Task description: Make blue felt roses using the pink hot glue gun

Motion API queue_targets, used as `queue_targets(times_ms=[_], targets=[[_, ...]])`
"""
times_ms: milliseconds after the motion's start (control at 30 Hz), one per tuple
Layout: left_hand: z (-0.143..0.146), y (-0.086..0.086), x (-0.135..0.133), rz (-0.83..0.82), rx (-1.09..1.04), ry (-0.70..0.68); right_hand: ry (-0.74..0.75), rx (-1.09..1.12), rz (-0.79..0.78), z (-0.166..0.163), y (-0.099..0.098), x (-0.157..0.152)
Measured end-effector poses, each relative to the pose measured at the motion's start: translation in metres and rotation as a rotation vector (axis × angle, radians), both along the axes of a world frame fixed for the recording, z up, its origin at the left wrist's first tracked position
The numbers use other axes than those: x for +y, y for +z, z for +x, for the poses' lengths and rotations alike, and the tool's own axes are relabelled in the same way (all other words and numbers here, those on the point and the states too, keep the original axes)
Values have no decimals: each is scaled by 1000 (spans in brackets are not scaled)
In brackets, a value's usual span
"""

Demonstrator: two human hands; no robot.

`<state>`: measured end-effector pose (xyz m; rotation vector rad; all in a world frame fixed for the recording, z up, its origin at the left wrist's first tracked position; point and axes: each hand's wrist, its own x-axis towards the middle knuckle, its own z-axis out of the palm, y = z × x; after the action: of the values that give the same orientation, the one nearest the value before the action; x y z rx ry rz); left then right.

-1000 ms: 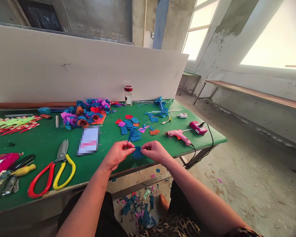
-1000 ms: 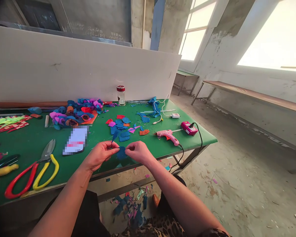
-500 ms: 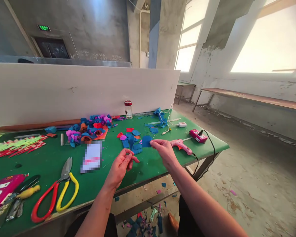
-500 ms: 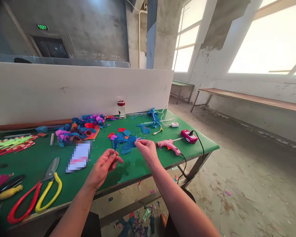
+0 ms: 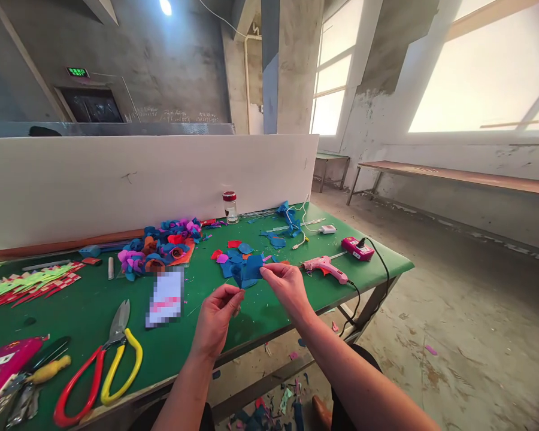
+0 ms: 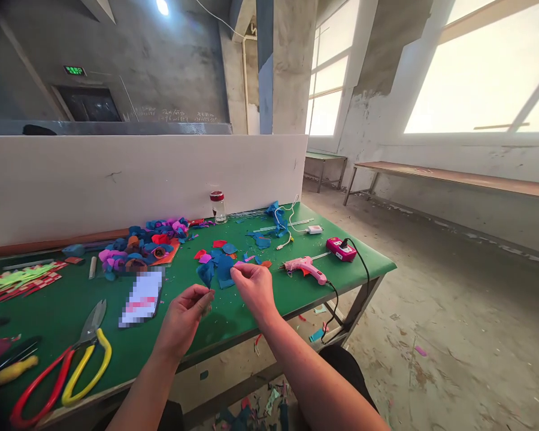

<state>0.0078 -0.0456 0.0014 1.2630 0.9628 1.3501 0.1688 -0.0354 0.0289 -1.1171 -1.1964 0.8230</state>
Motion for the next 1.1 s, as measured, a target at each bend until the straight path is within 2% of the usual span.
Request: queue_targets(times_ms=[167,600,1100], targets=[[2,-2,-2,3,-15,24,23,0,-22,-4,-2,-4],[7,3,-4,-80,-123,-47,67,87,-63,-11,0,-10],[9,2,-4,-79,-128,-49,50,106,-62,-15,0,-17]])
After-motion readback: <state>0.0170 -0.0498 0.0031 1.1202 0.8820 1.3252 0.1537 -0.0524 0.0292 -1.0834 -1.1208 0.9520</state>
